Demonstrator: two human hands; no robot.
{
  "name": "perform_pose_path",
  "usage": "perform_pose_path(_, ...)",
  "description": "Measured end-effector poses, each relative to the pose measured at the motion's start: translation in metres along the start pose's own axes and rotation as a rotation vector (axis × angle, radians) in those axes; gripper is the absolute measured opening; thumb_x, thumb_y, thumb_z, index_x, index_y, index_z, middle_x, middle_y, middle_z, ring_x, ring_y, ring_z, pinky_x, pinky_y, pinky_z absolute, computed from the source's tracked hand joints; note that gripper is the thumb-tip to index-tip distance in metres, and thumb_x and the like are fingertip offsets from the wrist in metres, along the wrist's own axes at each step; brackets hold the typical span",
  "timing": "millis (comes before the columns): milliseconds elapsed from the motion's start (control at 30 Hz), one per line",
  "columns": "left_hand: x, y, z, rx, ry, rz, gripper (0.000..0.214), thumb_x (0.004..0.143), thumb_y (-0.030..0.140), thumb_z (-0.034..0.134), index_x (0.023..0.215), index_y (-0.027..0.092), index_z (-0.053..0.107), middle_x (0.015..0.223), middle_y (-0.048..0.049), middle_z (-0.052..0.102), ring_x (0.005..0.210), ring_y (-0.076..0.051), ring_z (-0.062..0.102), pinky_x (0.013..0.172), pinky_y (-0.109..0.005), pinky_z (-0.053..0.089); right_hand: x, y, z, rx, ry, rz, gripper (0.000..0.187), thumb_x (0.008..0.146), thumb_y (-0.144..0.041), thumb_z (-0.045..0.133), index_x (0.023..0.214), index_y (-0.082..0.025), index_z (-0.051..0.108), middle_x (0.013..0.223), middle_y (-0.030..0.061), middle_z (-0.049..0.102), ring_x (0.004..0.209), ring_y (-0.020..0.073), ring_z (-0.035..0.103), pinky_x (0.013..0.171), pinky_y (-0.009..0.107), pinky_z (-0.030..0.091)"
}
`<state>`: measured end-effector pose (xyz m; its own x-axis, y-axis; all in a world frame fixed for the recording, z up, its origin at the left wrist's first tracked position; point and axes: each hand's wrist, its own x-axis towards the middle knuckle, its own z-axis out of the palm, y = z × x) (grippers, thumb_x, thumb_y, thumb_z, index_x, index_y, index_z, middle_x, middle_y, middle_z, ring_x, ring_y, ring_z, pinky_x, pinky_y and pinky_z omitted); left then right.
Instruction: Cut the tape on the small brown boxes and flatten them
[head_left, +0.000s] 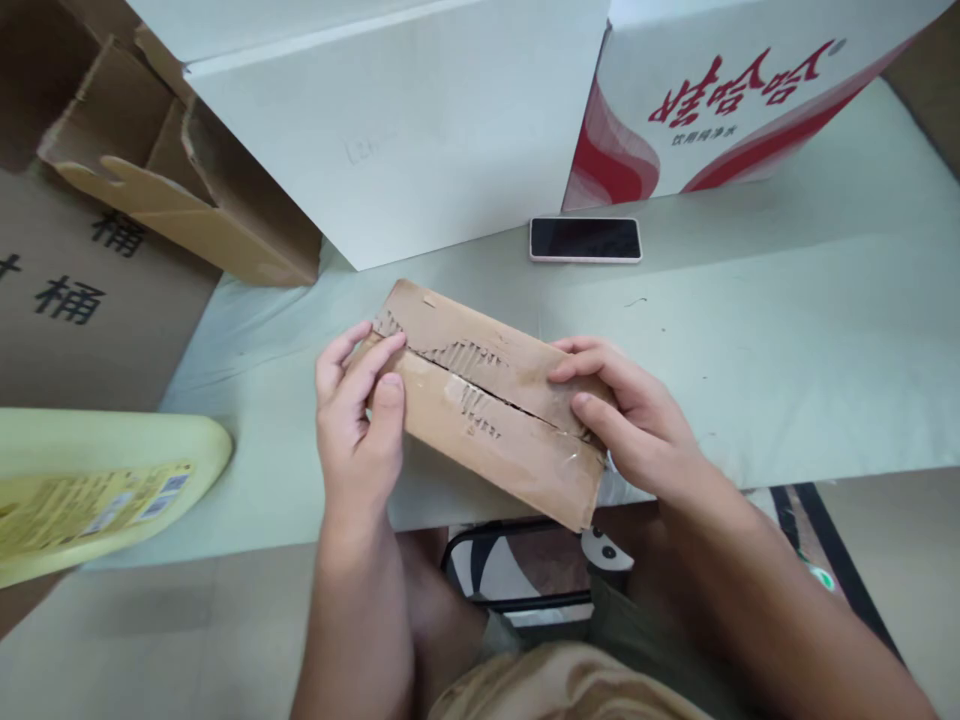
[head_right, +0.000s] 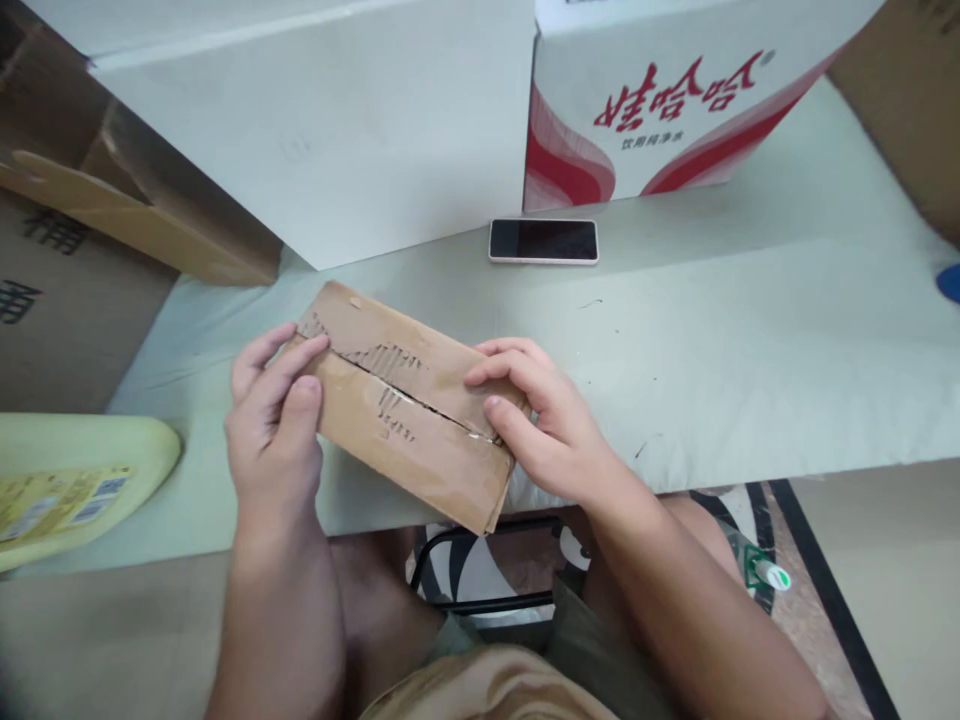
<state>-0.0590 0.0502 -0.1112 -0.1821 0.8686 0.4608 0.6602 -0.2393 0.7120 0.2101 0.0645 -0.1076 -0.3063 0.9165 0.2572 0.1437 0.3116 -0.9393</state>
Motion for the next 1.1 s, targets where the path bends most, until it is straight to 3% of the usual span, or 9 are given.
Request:
perform_pose_path(333, -0.0035, 0.0027, 0.0026, 0.004, 0.036, 0.015, 0.034, 0.106, 0.048, 0.057, 0.13, 0.032, 0.075, 0.144, -0.007, 0.065, 0.14, -0.028, 0.061, 0.125, -0.049, 0.047, -0.0019, 0.0026, -0.0009, 0.105, 0.02, 0.026, 0.014, 0.1, -0.033, 0.062, 0.108, -0.028, 0.072, 0.127, 0.0055, 0.07, 0.126, 0.0255, 0.064, 0.112, 0.043, 0.048)
perform_pose_path(600, -0.0032, 0.0051, 0.0032, 0.03, 0.036, -0.023, 0.036, 0.105, 0.047, 0.055, 0.128, 0.029, 0.076, 0.144, -0.0082, 0.064, 0.144, -0.029, 0.057, 0.13, -0.051, 0.04, -0.0004, 0.0005, -0.0003, 0.076, 0.032, 0.024, 0.01, 0.094, -0.032, 0.067, 0.101, -0.026, 0.072, 0.123, 0.007, 0.071, 0.124, 0.0268, 0.066, 0.11, 0.045, 0.05)
perform_pose_path(867, -0.0023, 0.006, 0.0038, 0.006, 0.037, -0.034, 0.033, 0.105, 0.048, 0.056, 0.125, 0.032, 0.077, 0.143, -0.0084, 0.064, 0.142, -0.03, 0.058, 0.127, -0.051, 0.045, 0.002, -0.0051, 0.0009, 0.005, 0.016, 0.074, 0.012, 0.086, -0.026, 0.073, 0.097, -0.024, 0.069, 0.123, 0.0086, 0.069, 0.121, 0.0265, 0.067, 0.105, 0.044, 0.053)
perform_pose_path(1100, -0.0012, 0.0101, 0.0058, -0.013, 0.043, 0.003, 0.034, 0.106, 0.045, 0.057, 0.124, 0.024, 0.077, 0.141, -0.0126, 0.064, 0.137, -0.029, 0.062, 0.125, -0.053, 0.046, 0.0037, -0.0066, 0.0002, 0.014, 0.006, 0.092, 0.013, 0.083, -0.027, 0.074, 0.095, -0.024, 0.068, 0.123, 0.0093, 0.069, 0.121, 0.0266, 0.066, 0.104, 0.044, 0.052)
